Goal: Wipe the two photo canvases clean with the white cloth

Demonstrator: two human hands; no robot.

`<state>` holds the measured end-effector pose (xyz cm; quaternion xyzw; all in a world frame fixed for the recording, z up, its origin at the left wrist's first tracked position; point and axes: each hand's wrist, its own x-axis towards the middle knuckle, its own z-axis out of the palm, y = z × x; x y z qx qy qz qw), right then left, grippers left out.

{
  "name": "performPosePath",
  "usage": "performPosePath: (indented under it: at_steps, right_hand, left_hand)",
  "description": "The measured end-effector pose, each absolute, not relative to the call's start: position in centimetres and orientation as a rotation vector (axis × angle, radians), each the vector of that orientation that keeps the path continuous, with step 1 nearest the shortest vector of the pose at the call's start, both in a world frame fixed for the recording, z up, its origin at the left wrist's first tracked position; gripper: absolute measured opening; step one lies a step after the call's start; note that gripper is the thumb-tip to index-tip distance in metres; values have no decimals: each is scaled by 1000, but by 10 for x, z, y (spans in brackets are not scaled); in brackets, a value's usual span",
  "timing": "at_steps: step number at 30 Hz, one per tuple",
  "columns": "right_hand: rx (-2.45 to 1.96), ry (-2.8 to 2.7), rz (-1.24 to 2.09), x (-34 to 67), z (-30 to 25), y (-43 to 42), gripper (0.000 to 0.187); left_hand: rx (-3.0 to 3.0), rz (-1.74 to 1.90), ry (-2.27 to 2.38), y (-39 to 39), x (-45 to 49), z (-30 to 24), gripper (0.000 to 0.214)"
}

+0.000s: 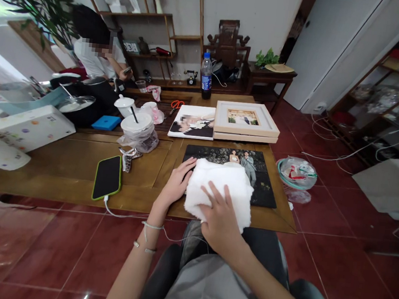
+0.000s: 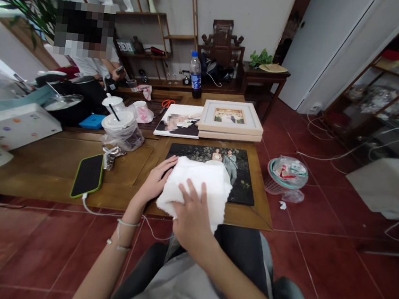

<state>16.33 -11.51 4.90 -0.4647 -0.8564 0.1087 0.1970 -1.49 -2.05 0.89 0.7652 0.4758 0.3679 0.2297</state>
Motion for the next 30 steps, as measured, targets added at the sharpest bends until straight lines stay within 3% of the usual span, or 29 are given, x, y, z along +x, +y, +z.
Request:
performPosePath:
  at_steps: [8,17,24,30]
  right_hand:
    - [-1200,-2399,495,193,59,-114,46]
    - [-1615,-2142,454,291,42,-116,46]
    - [-1587,-2251,323,304,56,-124,32]
    - [-1445,-2412,479,296,73,-150,28]
  left_hand:
    - [2109,1034,1273,-20,-15,9,37]
    - [2102,1059,1284,-22,-13,9,37]
    - [2099,1050,1284,-23,-13,10,37]
    - [2109,1043,1292,-22,-13,10,37]
